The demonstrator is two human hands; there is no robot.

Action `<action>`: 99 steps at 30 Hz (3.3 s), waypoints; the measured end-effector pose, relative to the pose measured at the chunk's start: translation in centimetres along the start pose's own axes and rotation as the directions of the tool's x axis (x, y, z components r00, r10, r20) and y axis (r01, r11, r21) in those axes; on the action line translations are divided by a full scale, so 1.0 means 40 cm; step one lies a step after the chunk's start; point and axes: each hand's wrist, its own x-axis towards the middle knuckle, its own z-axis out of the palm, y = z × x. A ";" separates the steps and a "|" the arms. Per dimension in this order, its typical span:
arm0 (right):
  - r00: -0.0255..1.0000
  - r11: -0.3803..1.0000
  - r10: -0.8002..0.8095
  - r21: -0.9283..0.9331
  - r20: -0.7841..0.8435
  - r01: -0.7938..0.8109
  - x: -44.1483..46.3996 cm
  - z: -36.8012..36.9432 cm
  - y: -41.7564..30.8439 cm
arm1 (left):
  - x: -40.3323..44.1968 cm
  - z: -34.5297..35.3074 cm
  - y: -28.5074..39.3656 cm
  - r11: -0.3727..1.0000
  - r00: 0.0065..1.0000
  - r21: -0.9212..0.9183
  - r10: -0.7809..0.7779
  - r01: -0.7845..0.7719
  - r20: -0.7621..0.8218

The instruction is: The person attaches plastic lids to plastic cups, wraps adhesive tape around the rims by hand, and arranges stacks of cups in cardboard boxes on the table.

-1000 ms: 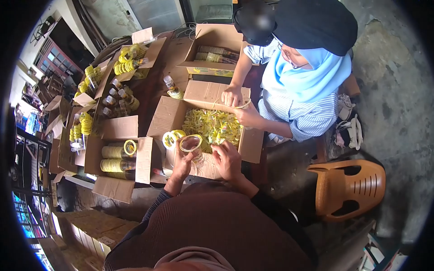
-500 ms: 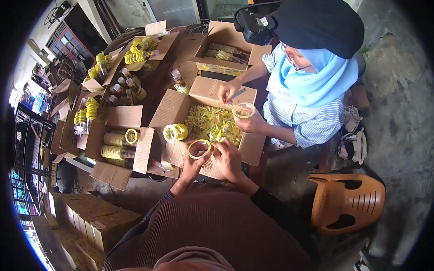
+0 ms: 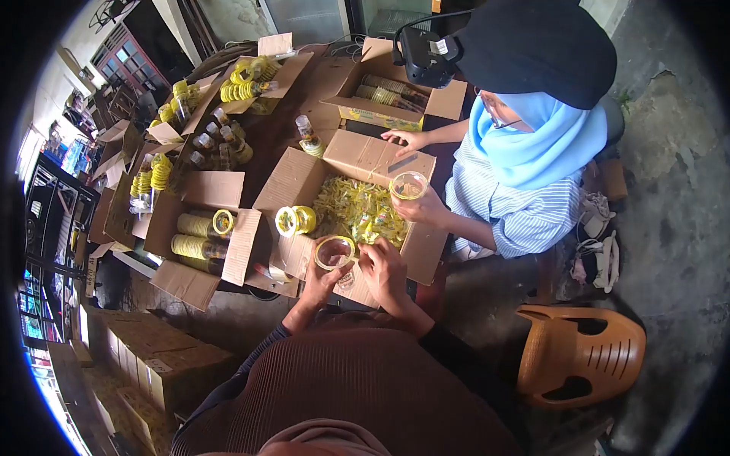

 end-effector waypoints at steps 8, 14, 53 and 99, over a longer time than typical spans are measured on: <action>0.992 0.992 -0.124 -0.012 0.006 0.124 -0.016 -0.008 -0.017 | 0.021 -0.051 -0.021 0.992 0.999 -0.126 -0.025 0.021 -0.025; 1.000 1.000 -0.006 0.003 -0.001 0.006 0.004 0.013 0.012 | 0.014 -0.030 0.000 0.999 0.994 0.017 -0.040 0.038 0.098; 0.962 0.978 0.061 -0.179 -0.265 -0.112 0.000 0.144 -0.208 | 0.158 -0.245 -0.015 0.990 0.933 -0.086 -0.073 0.110 0.352; 0.807 0.959 0.279 -0.105 0.520 -0.264 -0.100 -0.110 0.182 | 0.014 -0.179 -0.028 0.940 0.990 0.315 0.143 -0.131 -0.016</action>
